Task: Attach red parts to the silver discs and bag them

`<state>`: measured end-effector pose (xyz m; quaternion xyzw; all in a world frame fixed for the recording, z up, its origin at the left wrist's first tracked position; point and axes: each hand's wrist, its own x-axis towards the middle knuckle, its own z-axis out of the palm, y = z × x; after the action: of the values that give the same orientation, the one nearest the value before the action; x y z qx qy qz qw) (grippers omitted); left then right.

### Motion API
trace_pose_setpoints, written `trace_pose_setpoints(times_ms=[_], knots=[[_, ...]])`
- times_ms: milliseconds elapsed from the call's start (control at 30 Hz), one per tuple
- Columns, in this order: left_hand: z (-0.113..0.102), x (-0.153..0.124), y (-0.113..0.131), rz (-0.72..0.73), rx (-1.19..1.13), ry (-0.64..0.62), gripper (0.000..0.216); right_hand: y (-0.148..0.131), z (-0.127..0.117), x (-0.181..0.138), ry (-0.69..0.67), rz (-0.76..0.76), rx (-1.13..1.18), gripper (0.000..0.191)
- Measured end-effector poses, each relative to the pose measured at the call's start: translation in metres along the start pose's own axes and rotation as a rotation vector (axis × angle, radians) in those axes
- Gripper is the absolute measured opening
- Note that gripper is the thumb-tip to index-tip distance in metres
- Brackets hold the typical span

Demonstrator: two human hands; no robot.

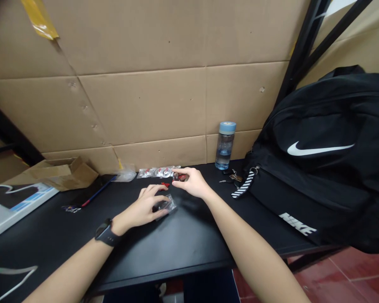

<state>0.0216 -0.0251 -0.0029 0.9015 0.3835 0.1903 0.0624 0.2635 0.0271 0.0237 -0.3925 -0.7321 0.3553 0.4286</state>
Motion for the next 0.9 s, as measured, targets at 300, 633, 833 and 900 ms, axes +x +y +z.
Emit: trace_pose_setpoints(times_ms=[300,633,833,900], knots=[[-0.008,-0.002,0.024,0.116,0.004,-0.17,0.023,-0.019,-0.019,-0.01,-0.211,-0.242,-0.442,0.061],[-0.002,-0.02,0.048,0.023,0.187,-0.194,0.04,-0.046,-0.025,-0.027,-0.489,-0.135,-0.59,0.062],[0.005,-0.018,0.048,-0.024,0.229,-0.152,0.042,-0.039,-0.014,-0.03,-0.48,-0.015,-0.929,0.044],[0.006,-0.018,0.048,-0.028,0.227,-0.148,0.043,-0.037,-0.008,-0.03,-0.504,-0.013,-0.943,0.039]])
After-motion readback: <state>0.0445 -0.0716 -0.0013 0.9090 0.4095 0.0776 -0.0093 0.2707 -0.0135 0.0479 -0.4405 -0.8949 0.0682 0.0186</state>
